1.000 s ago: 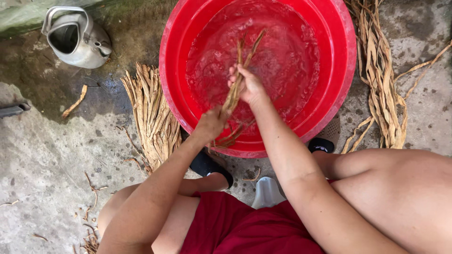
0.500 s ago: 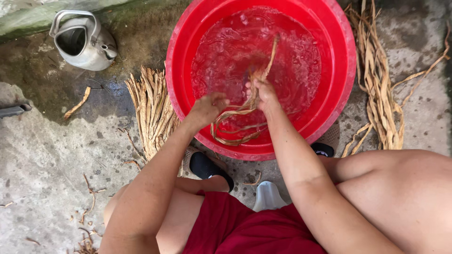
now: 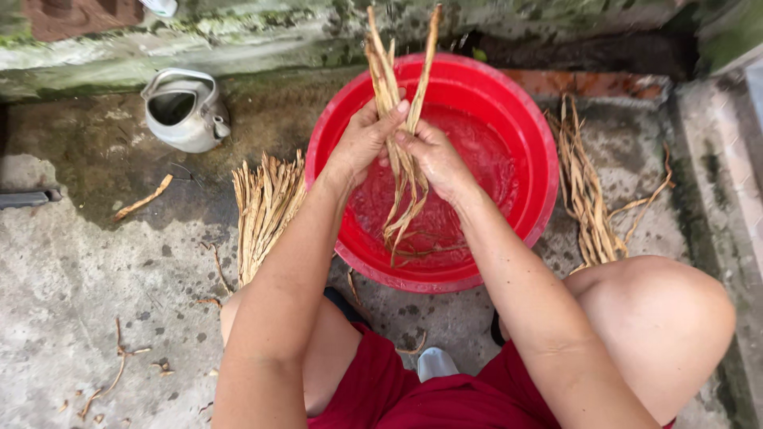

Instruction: The person sits on a low stool and washes dried tobacco leaves in a red basin of water. They dip bundles of leaves into the water, swish and press them, then place the wetted leaves on the concrete beside the basin, working through the pile one bundle at a time.

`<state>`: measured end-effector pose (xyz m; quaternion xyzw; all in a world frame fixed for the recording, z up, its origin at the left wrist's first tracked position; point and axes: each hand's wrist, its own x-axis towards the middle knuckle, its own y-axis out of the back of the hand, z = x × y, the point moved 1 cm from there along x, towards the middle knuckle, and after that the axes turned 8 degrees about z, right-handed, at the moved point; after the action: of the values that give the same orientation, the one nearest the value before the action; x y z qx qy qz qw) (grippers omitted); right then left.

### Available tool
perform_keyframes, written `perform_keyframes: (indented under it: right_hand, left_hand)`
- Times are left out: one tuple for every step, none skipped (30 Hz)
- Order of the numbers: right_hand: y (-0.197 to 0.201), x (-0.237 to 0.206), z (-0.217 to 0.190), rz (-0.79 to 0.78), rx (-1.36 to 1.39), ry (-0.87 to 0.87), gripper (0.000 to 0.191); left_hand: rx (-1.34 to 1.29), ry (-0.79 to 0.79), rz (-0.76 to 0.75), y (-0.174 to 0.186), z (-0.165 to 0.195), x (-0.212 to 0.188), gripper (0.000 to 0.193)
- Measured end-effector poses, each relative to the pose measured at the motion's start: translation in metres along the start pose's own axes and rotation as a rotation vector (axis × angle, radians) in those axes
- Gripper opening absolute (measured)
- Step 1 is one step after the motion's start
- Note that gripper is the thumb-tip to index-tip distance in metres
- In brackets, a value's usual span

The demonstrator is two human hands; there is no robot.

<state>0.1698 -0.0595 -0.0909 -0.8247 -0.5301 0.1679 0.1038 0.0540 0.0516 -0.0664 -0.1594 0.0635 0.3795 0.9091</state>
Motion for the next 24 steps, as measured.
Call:
perform_keyframes:
  right_hand:
    - [-0.001, 0.001, -0.005, -0.041, -0.044, 0.014, 0.026]
    - [0.000, 0.003, -0.012, -0.070, -0.200, 0.050, 0.026]
    - [0.000, 0.006, -0.022, -0.094, -0.353, 0.083, 0.027]
    - [0.000, 0.008, -0.033, -0.117, -0.506, 0.113, 0.028]
    - [0.001, 0.009, -0.047, -0.170, -0.693, 0.115, 0.030]
    - [0.004, 0.010, -0.066, -0.220, -0.880, 0.118, 0.032]
    - [0.006, 0.009, -0.087, -0.268, -1.066, 0.119, 0.035]
    - [0.006, 0.009, -0.108, -0.238, -1.211, 0.060, 0.038]
    - [0.007, 0.006, -0.128, -0.202, -1.357, -0.001, 0.042]
    - [0.010, 0.000, -0.149, -0.129, -1.292, 0.054, 0.044]
    - [0.012, -0.004, -0.166, -0.059, -1.229, 0.109, 0.046]
    - [0.013, -0.009, -0.178, -0.013, -1.101, 0.177, 0.045]
    - [0.015, -0.014, -0.188, 0.031, -0.968, 0.240, 0.044]
    - [0.016, -0.018, -0.192, 0.077, -0.832, 0.301, 0.043]
    - [0.018, -0.021, -0.194, 0.110, -0.758, 0.349, 0.039]
    - [0.020, -0.023, -0.193, 0.141, -0.681, 0.396, 0.034]
    - [0.023, -0.024, -0.190, 0.169, -0.602, 0.437, 0.030]
    - [0.026, -0.024, -0.187, 0.143, -0.545, 0.415, 0.029]
    - [0.028, -0.023, -0.184, 0.116, -0.485, 0.393, 0.027]
    - [0.031, -0.022, -0.183, 0.092, -0.426, 0.368, 0.026]
    - [0.033, -0.020, -0.181, 0.127, -0.450, 0.306, 0.026]
    - [0.035, -0.019, -0.180, 0.161, -0.479, 0.249, 0.027]
    - [0.036, -0.018, -0.179, 0.191, -0.511, 0.200, 0.028]
    - [0.035, -0.018, -0.177, 0.149, -0.542, 0.220, 0.028]
  left_hand:
    - [-0.007, -0.032, 0.007, -0.002, 0.004, 0.001, 0.043]
    - [-0.072, -0.077, -0.010, -0.004, 0.008, 0.003, 0.039]
    - [-0.136, -0.117, -0.028, -0.007, 0.011, 0.004, 0.034]
    - [-0.201, -0.153, -0.046, -0.010, 0.012, 0.006, 0.030]
    - [-0.237, -0.180, -0.040, -0.013, 0.013, 0.007, 0.028]
    - [-0.271, -0.208, -0.037, -0.017, 0.014, 0.008, 0.027]
    - [-0.303, -0.234, -0.034, -0.020, 0.016, 0.008, 0.026]
    - [-0.312, -0.282, -0.018, -0.023, 0.017, 0.008, 0.027]
    - [-0.322, -0.329, -0.005, -0.025, 0.019, 0.008, 0.028]
    - [-0.334, -0.379, 0.006, -0.028, 0.021, 0.006, 0.029]
    - [-0.266, -0.334, 0.019, -0.031, 0.022, 0.004, 0.029]
    - [-0.197, -0.288, 0.034, -0.034, 0.023, 0.002, 0.028]
    - [-0.125, -0.237, 0.048, -0.038, 0.024, -0.001, 0.028]
    - [-0.112, -0.232, 0.028, -0.042, 0.025, -0.005, 0.030]
    - [-0.097, -0.229, 0.008, -0.048, 0.025, -0.009, 0.031]
    - [-0.081, -0.226, -0.010, -0.052, 0.025, -0.012, 0.033]
    - [-0.101, -0.234, -0.014, -0.056, 0.026, -0.015, 0.034]
    - [-0.120, -0.240, -0.016, -0.058, 0.026, -0.017, 0.034]
    - [-0.137, -0.246, -0.017, -0.060, 0.027, -0.018, 0.035]
    - [-0.151, -0.245, -0.015, -0.060, 0.027, -0.019, 0.036]
    - [-0.167, -0.242, -0.015, -0.060, 0.028, -0.019, 0.037]
    - [-0.186, -0.244, -0.018, -0.060, 0.029, -0.019, 0.038]
    - [-0.185, -0.230, -0.026, -0.059, 0.029, -0.018, 0.038]
    - [-0.185, -0.217, -0.035, -0.058, 0.029, -0.017, 0.038]
